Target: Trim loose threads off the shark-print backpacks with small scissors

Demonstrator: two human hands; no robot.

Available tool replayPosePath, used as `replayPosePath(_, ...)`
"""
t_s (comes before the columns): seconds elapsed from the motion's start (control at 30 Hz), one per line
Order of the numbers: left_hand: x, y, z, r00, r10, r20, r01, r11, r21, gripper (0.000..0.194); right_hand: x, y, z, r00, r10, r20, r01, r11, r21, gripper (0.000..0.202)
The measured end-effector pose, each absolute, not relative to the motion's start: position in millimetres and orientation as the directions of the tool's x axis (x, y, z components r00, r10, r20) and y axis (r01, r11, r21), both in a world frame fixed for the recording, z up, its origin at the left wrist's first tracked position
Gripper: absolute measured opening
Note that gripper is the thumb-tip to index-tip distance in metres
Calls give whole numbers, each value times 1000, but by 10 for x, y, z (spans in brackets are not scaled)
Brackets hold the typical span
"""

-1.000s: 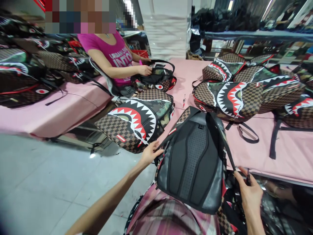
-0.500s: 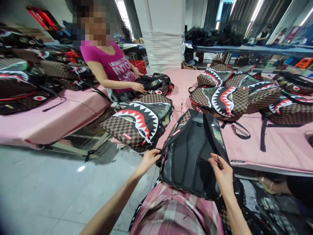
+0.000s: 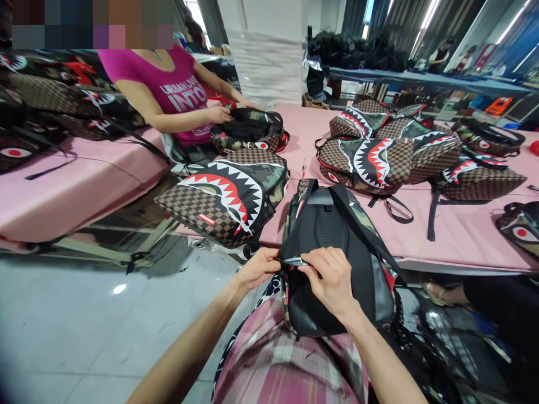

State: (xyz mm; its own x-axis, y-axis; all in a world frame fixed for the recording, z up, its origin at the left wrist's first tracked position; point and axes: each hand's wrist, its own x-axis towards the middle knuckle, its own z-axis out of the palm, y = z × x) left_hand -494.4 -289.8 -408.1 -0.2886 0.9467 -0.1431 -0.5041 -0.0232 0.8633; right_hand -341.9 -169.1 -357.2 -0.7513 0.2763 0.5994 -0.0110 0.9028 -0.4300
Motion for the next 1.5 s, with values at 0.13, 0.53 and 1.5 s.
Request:
replayPosePath(0.13,-4975,-2923,-4076,-250,960,-128,-437,6,900,29,-3384,-1638,-3538,-779,186,599,4,956,-292,10)
replayPosePath(0.53,-5057,-2906,-4041,-77,987,-142,-305,112,946,22,-3448,-1523,-3479,-840,25,541,-135,958,-254,9)
replayPosePath(1.5,-5075,-2899,-4114,-26,983,-181,-289,166,943,28,-3398,-1486,-3474,-851,-55,522,-157,976,-154,12)
